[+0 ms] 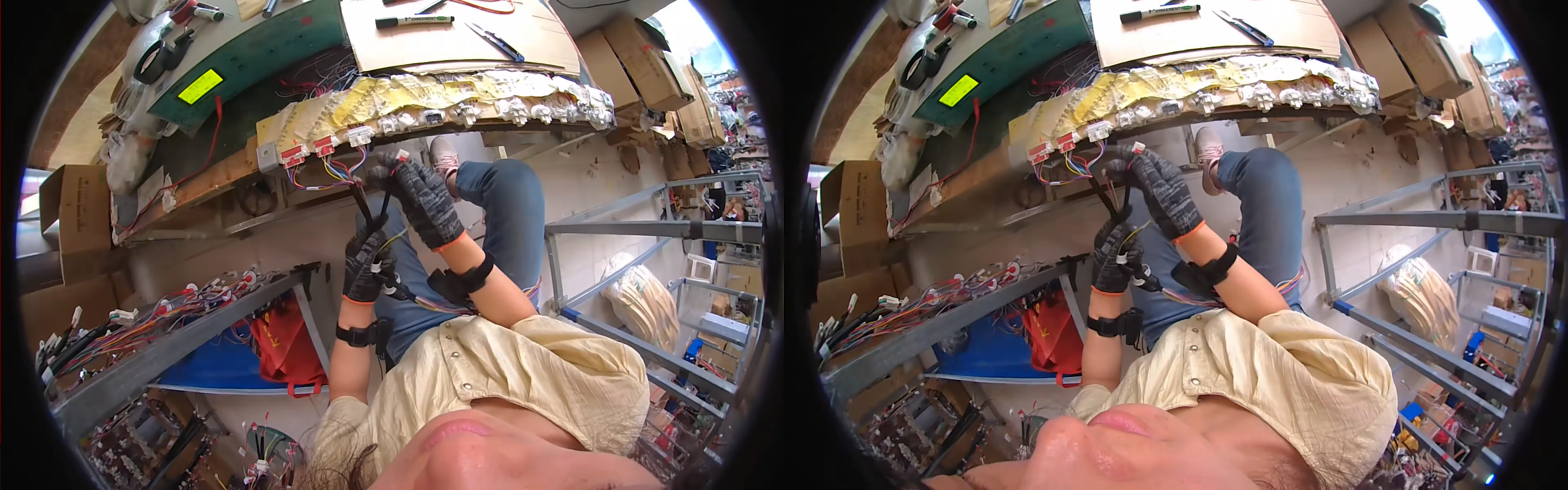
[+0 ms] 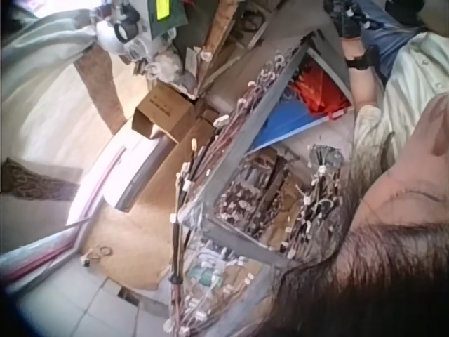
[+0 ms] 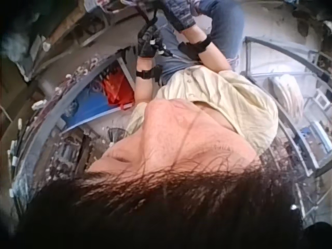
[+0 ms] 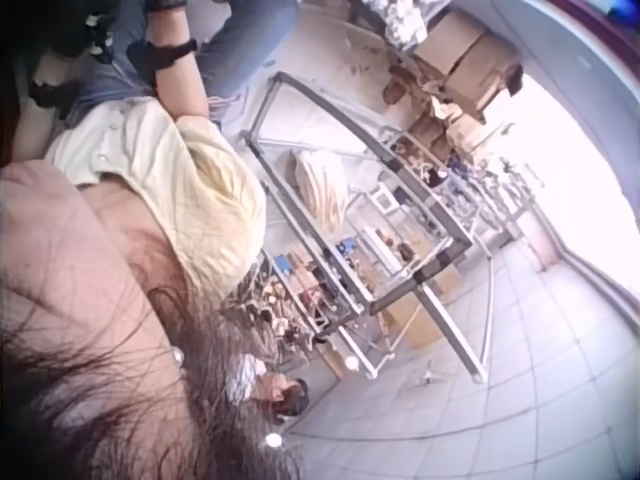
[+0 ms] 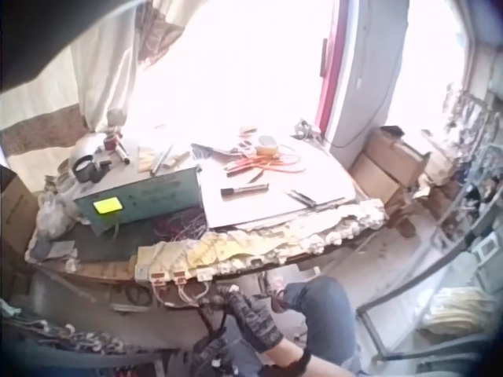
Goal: Assembling and connecting wire harnesses on a production rack using a screwdriver.
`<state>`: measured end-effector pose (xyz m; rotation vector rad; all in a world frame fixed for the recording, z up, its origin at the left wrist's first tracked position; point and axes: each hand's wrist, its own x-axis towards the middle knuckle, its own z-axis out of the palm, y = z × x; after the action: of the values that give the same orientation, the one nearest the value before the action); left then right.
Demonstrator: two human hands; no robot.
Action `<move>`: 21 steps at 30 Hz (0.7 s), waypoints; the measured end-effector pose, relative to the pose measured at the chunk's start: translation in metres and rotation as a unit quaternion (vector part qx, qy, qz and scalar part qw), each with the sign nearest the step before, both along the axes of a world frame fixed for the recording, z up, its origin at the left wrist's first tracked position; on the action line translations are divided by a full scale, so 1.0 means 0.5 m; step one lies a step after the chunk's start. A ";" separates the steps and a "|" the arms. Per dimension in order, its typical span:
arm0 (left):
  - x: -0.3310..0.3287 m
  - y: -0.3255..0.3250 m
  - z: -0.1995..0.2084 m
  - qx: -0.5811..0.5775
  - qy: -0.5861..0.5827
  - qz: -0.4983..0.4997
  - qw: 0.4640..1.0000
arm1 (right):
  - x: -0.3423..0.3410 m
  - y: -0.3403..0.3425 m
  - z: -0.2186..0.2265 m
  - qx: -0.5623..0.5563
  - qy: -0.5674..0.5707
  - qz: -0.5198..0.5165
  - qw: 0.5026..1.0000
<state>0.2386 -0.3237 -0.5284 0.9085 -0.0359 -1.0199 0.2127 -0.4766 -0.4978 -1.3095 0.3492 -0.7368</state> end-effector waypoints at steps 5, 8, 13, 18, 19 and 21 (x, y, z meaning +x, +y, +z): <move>-0.026 -0.048 0.020 0.021 0.028 -0.042 0.999 | 0.014 -0.038 0.020 0.073 0.077 0.013 0.994; -0.037 -0.073 0.019 0.044 0.013 -0.028 0.999 | 0.018 -0.040 0.031 0.010 0.100 -0.024 0.995; -0.030 -0.082 0.003 0.033 -0.023 -0.061 0.997 | 0.021 -0.043 0.049 -0.094 0.122 -0.058 0.986; -0.027 -0.088 0.000 0.072 -0.048 -0.091 0.992 | 0.025 -0.029 0.069 -0.130 0.139 -0.101 0.977; -0.028 -0.091 0.000 0.071 -0.048 -0.092 0.992 | 0.027 -0.028 0.068 -0.130 0.139 -0.102 0.976; -0.033 -0.099 0.000 0.081 -0.049 -0.049 0.994 | 0.030 -0.027 0.064 -0.124 0.142 -0.108 0.976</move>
<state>0.2222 -0.3731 -0.5285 1.1138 -0.0825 -1.0802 0.2278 -0.4904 -0.4660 -1.6359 0.6538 -0.7946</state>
